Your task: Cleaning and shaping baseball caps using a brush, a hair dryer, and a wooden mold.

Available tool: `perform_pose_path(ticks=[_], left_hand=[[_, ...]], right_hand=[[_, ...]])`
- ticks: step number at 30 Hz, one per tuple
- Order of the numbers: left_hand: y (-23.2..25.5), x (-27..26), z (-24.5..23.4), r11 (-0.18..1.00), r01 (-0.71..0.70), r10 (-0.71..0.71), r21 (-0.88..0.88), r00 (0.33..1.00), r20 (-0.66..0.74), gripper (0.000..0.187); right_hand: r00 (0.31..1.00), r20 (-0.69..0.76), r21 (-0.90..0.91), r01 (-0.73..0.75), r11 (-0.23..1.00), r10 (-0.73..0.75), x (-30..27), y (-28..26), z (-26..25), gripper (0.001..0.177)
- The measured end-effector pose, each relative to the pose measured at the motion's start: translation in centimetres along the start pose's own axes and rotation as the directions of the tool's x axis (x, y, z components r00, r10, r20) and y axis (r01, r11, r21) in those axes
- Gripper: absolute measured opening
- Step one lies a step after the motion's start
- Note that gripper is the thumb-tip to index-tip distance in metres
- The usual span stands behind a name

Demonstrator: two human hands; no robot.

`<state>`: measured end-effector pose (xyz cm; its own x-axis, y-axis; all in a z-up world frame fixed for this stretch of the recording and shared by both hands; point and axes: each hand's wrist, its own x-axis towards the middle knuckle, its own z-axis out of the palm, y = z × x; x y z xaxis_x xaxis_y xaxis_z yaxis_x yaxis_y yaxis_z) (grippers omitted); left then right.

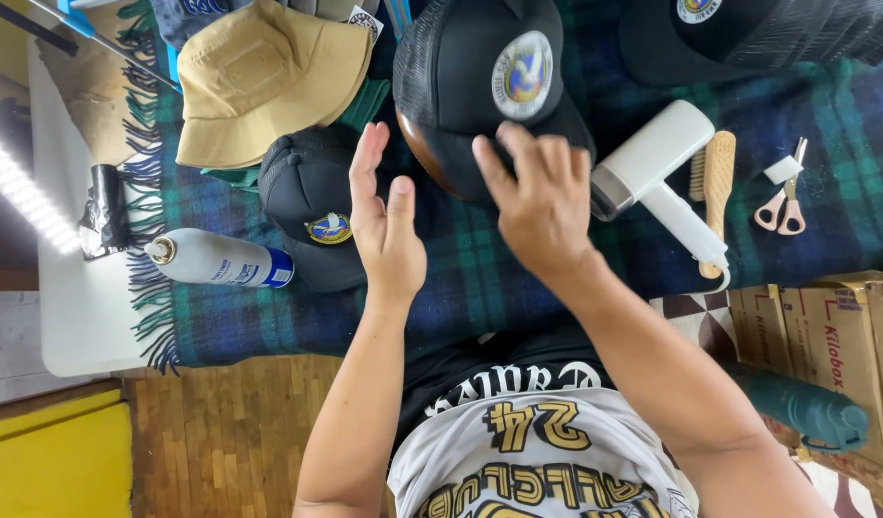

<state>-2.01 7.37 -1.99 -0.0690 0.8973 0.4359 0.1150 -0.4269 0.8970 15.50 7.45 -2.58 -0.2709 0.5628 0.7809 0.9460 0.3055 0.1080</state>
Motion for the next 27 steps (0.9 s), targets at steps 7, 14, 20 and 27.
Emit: perform_pose_path(ticks=[7, 14, 20, 27], left_hand=[[-3.0, 0.8, -1.8, 0.978, 0.146, -0.155, 0.149, 0.986, 0.054, 0.063], [-5.8, 5.1, -2.8, 0.980, 0.085, -0.112, 0.180, 0.983, 0.142, 0.064], [-7.3, 11.3, -1.6, 0.970, 0.237, -0.203, -0.056, 0.914, 0.350, 0.069], [-8.6, 14.9, 1.1, 0.915, 0.401, -0.327, -0.052, 0.809, 0.489, 0.093]], right_hand=[[0.972, 0.227, -0.088, -0.039, 0.995, 0.058, -5.6, -4.6, 2.1, 0.044], [0.987, 0.106, 0.522, -0.158, 0.838, 0.120, -1.8, 0.3, 0.5, 0.033], [0.955, 0.253, 0.794, -0.295, 0.532, 0.153, 4.8, 8.4, 6.1, 0.063], [0.780, 0.616, 0.763, -0.625, 0.164, 0.110, 4.8, 9.5, 11.8, 0.092]])
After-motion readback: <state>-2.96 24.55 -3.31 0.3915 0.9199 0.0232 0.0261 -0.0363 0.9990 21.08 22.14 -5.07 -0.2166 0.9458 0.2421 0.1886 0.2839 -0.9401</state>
